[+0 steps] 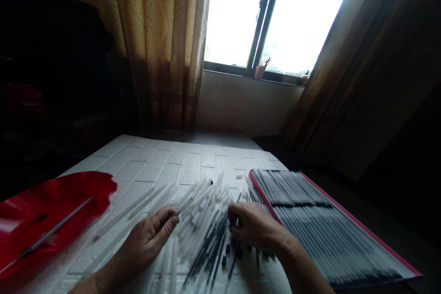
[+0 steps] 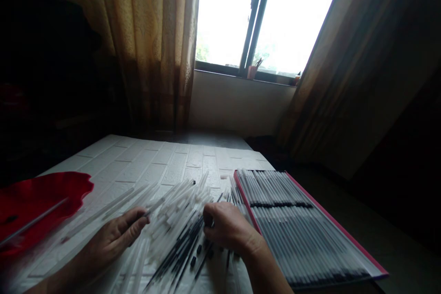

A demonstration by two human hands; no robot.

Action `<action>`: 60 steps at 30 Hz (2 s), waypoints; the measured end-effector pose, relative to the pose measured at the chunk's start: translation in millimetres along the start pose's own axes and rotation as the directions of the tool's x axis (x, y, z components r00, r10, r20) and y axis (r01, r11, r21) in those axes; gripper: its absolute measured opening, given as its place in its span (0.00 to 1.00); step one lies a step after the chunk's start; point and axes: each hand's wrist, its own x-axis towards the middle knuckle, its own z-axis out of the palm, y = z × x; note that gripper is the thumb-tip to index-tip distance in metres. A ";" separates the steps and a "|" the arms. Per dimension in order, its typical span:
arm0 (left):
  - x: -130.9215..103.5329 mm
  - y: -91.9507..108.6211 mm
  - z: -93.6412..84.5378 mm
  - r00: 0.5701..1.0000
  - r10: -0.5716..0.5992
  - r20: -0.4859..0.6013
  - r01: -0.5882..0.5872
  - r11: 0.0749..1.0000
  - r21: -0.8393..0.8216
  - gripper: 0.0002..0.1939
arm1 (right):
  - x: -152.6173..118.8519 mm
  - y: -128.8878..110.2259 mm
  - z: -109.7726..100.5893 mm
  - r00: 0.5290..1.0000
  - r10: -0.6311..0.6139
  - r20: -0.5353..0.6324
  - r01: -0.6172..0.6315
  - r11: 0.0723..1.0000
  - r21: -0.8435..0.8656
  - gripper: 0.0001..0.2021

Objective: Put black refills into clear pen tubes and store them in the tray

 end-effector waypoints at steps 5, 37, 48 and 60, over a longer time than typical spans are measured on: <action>-6.5 -2.4 4.8 0.995 0.084 0.061 -0.091 0.989 0.116 0.13 | 3.1 -3.6 -1.5 0.988 0.009 -0.154 0.055 0.912 0.406 0.06; -12.8 1.6 11.9 0.944 0.300 0.136 -0.327 0.907 0.266 0.09 | 7.1 -30.8 20.6 0.867 -0.318 -0.384 0.454 0.822 0.344 0.03; -15.8 -0.9 12.3 0.924 0.368 0.106 -0.382 0.875 0.297 0.08 | 5.8 -38.3 24.9 0.883 -0.338 -0.324 0.362 0.932 0.014 0.17; -12.9 2.9 11.1 0.952 0.284 0.112 -0.305 0.904 0.301 0.11 | 7.0 -37.9 23.0 0.920 -0.222 -0.322 0.340 0.860 0.380 0.07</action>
